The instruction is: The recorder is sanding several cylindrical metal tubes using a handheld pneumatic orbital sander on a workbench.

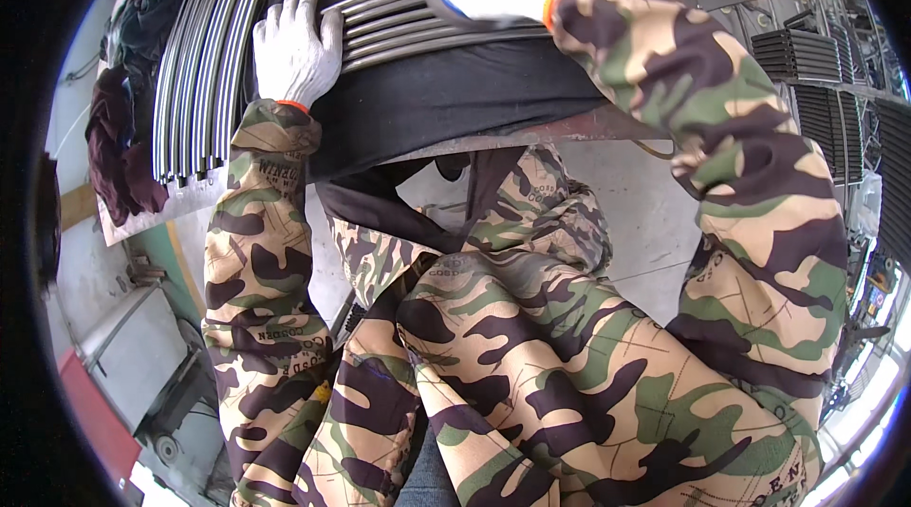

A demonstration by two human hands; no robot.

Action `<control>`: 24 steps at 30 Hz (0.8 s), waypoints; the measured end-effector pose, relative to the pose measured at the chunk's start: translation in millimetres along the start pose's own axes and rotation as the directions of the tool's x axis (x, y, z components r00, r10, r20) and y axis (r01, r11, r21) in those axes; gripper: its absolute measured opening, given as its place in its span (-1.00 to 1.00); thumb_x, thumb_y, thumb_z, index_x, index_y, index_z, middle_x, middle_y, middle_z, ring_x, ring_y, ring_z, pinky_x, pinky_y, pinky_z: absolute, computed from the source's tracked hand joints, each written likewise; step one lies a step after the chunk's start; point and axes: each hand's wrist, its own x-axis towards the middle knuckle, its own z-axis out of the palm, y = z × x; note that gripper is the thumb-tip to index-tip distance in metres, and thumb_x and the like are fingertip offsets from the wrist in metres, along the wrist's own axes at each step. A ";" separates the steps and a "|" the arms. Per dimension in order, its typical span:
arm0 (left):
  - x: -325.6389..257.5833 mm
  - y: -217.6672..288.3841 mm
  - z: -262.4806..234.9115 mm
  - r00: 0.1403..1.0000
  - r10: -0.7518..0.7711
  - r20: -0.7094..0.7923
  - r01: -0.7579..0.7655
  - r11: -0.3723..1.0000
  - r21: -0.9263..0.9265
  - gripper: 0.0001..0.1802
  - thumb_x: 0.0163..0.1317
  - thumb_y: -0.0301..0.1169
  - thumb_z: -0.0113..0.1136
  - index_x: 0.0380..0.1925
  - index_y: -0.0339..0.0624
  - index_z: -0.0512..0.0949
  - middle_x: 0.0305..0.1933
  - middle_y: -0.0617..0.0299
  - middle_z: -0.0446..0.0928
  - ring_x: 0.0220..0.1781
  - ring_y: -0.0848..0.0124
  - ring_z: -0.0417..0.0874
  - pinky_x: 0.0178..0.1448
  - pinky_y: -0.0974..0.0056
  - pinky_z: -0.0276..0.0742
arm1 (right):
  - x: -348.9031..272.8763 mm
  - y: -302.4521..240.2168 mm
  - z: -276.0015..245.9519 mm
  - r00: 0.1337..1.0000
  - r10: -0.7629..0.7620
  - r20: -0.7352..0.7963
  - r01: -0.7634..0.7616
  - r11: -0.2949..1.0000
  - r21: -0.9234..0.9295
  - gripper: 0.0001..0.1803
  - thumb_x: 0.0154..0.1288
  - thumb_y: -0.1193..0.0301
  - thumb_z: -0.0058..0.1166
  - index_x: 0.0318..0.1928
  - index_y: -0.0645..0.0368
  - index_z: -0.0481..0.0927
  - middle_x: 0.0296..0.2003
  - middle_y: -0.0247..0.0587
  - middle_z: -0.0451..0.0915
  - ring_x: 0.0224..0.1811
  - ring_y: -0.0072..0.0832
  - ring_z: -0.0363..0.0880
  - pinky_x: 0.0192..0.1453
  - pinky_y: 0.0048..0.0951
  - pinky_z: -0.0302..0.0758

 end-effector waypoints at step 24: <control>7.6 -3.3 0.7 0.994 0.020 0.103 -0.022 1.000 0.014 -0.49 0.51 -0.13 0.13 0.25 -0.27 0.62 0.27 -0.08 0.66 0.27 -0.05 0.63 0.35 -0.12 0.48 | -23.1 37.9 2.5 0.996 -0.051 -0.078 0.047 0.998 -0.049 -0.74 0.37 0.20 0.19 -0.17 0.13 0.62 -0.23 0.07 0.63 -0.19 0.06 0.70 -0.16 0.08 0.67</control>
